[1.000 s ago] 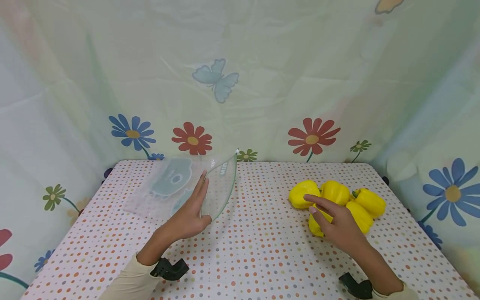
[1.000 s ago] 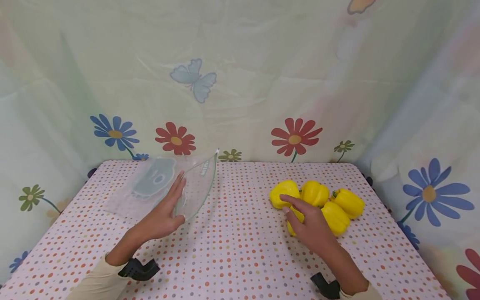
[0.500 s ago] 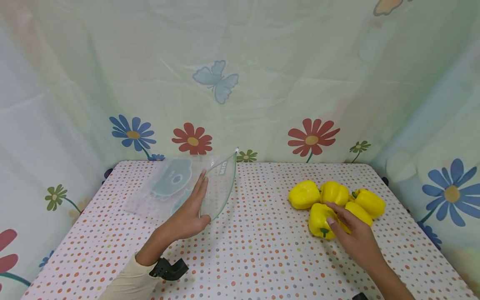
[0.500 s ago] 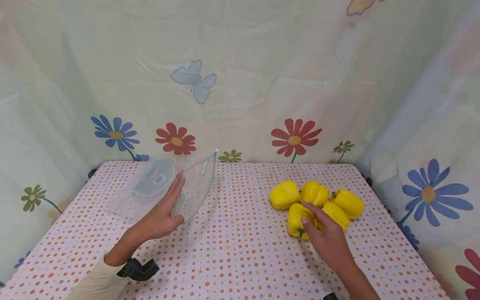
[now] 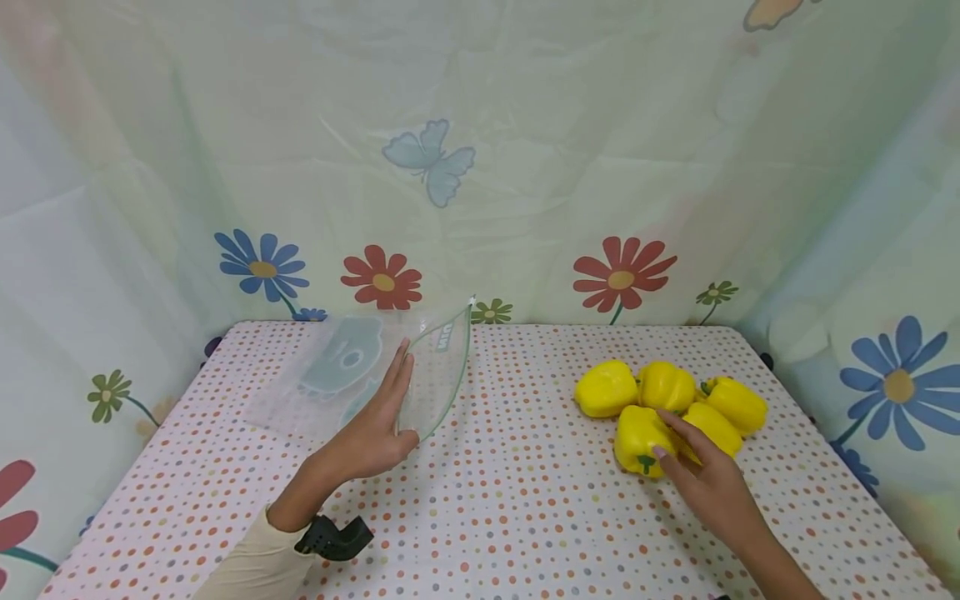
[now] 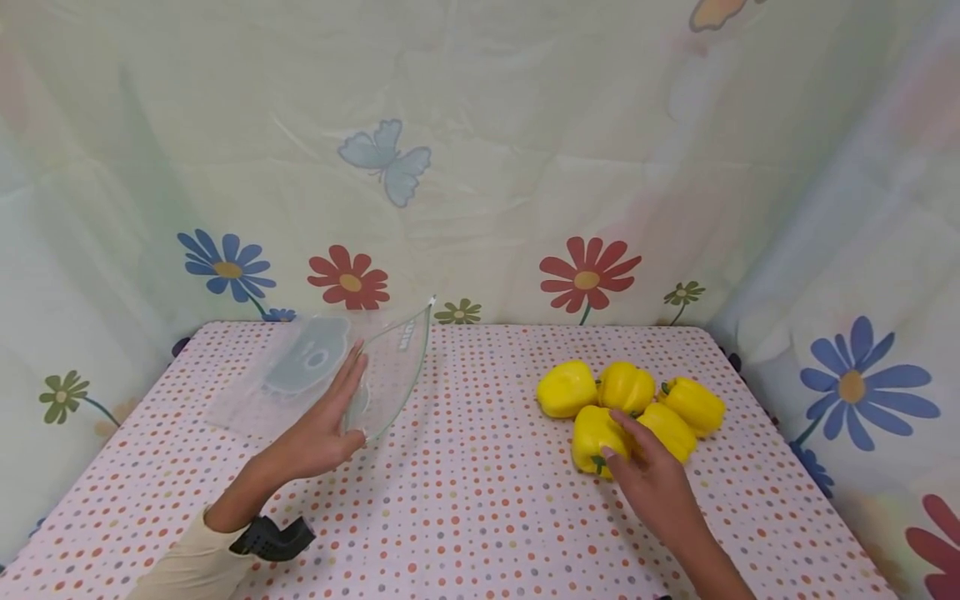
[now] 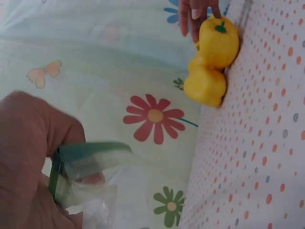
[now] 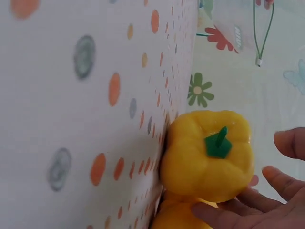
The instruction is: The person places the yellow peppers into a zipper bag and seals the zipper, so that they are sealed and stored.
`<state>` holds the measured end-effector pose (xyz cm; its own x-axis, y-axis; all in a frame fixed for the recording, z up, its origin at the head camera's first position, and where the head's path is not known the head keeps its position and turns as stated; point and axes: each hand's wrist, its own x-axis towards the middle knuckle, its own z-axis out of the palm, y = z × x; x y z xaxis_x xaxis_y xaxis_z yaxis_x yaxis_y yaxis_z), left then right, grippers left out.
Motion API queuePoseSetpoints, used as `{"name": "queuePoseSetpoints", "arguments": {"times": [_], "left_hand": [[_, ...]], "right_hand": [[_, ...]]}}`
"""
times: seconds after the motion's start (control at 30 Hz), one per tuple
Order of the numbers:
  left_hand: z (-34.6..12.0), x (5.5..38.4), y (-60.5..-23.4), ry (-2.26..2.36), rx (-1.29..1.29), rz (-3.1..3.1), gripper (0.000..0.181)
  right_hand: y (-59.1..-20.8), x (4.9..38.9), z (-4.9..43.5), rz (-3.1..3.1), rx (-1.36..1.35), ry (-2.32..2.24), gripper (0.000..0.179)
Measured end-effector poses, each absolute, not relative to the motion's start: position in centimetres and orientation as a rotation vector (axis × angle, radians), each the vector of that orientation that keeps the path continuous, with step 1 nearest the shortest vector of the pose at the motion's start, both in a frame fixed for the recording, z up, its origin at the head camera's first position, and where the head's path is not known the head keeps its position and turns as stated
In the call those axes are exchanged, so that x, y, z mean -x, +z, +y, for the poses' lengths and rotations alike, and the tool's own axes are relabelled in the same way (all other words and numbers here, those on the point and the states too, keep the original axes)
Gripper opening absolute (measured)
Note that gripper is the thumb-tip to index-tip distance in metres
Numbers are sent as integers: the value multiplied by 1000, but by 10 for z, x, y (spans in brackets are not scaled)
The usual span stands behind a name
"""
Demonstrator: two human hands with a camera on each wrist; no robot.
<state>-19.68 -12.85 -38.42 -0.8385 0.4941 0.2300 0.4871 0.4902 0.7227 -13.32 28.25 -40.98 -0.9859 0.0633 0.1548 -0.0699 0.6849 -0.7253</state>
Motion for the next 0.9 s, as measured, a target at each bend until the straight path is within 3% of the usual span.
{"name": "queuePoseSetpoints", "arguments": {"times": [0.53,0.9], "left_hand": [[-128,197,-382,1290,-932,2711,96],[-130,197,-383,1254,-966,2715,96]], "right_hand": [[-416,150,283,-2779,-155,1241,60],[-417,166,279,-2909,-75,1219,82]]}}
